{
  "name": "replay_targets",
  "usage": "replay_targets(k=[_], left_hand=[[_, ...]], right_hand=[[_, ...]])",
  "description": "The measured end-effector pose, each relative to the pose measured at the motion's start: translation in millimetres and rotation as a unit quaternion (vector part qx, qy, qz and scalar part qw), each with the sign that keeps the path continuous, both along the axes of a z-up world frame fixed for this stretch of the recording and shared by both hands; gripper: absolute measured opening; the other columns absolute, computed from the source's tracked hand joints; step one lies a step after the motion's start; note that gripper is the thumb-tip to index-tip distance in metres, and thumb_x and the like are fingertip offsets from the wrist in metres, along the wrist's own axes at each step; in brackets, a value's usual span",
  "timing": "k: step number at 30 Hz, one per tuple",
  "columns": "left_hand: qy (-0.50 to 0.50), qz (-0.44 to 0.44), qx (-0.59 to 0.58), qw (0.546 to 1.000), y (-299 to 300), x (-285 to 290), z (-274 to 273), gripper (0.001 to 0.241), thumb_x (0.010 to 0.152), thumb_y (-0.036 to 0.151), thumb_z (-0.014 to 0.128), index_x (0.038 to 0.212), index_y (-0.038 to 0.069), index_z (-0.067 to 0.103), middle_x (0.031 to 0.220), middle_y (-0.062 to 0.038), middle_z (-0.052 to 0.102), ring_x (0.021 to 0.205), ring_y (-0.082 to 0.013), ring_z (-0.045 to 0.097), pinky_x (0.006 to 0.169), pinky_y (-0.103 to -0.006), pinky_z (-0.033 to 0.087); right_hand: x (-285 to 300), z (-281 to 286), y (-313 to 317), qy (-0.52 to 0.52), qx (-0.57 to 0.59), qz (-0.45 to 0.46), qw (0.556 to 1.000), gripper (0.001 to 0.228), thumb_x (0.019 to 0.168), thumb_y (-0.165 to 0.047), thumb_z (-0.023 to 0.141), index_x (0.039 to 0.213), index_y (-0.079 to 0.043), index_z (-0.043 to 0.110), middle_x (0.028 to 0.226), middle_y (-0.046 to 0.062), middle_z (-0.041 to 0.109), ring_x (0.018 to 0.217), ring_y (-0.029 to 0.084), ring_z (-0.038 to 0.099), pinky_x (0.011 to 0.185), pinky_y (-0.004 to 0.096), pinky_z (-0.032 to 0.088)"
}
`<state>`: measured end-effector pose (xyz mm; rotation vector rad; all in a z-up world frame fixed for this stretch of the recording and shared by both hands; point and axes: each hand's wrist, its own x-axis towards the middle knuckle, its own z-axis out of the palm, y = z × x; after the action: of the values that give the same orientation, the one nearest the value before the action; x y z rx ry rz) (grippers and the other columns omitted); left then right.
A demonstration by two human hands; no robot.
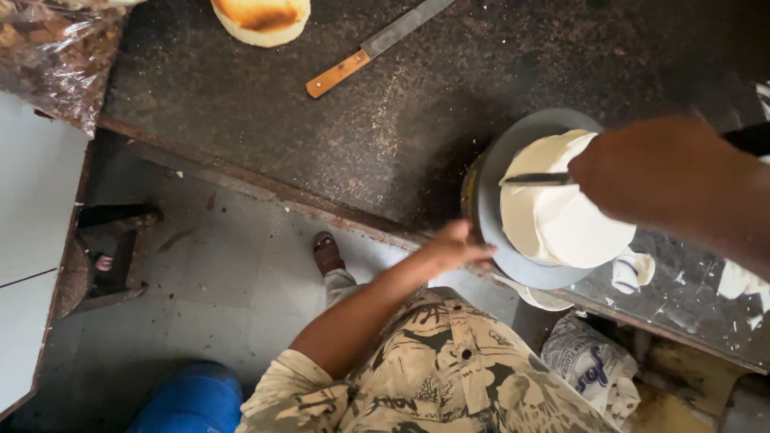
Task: The person spreads white frosting onto a cake layer on a spinning stand using an offset spatula, then moves to a separate workstation to trim or prepare more cake pieces with a knife before returning to the first station to continue smoothing the frosting on the cake.
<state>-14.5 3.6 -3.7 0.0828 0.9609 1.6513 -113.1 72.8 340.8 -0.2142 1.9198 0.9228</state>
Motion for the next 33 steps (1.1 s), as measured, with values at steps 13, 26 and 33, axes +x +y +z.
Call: replay_targets(k=[13, 26, 33], left_hand=[[-0.064, 0.063, -0.013, 0.996, -5, 0, 17, 0.051, 0.084, 0.006, 0.077, 0.127, 0.001, 0.049, 0.116, -0.013, 0.067, 0.100, -0.0267, 0.073, 0.089, -0.0404, 0.061], [0.029, 0.164, 0.033, 0.986, -20, -7, 14, 0.054, 0.089, 0.008, 0.073, 0.137, 0.010, 0.050, 0.116, -0.008, 0.070, 0.101, -0.0175, 0.067, 0.084, -0.0345, 0.056], [0.053, 0.147, -0.067, 0.985, -28, -19, 13, 0.032, 0.090, 0.008, 0.067, 0.121, 0.007, 0.060, 0.113, -0.008, 0.070, 0.102, -0.0226, 0.069, 0.085, -0.0450, 0.059]], right_hand=[[-31, -30, 63, 0.083, 0.079, 0.003, 0.993, 0.021, 0.097, -0.021, 0.064, 0.111, -0.014, 0.079, 0.101, 0.007, 0.078, 0.089, 0.023, 0.081, 0.068, 0.037, 0.067], [294, -148, 393, 0.529, -0.100, -0.447, 0.714, 0.034, 0.107, -0.041, 0.053, 0.099, -0.010, 0.067, 0.076, 0.004, 0.060, 0.061, 0.020, 0.058, 0.049, 0.036, 0.047], [492, -357, 291, 0.611, -0.318, -0.725, 0.032, 0.049, 0.113, -0.051, 0.046, 0.092, -0.009, 0.060, 0.062, 0.003, 0.050, 0.045, 0.019, 0.047, 0.039, 0.035, 0.035]])
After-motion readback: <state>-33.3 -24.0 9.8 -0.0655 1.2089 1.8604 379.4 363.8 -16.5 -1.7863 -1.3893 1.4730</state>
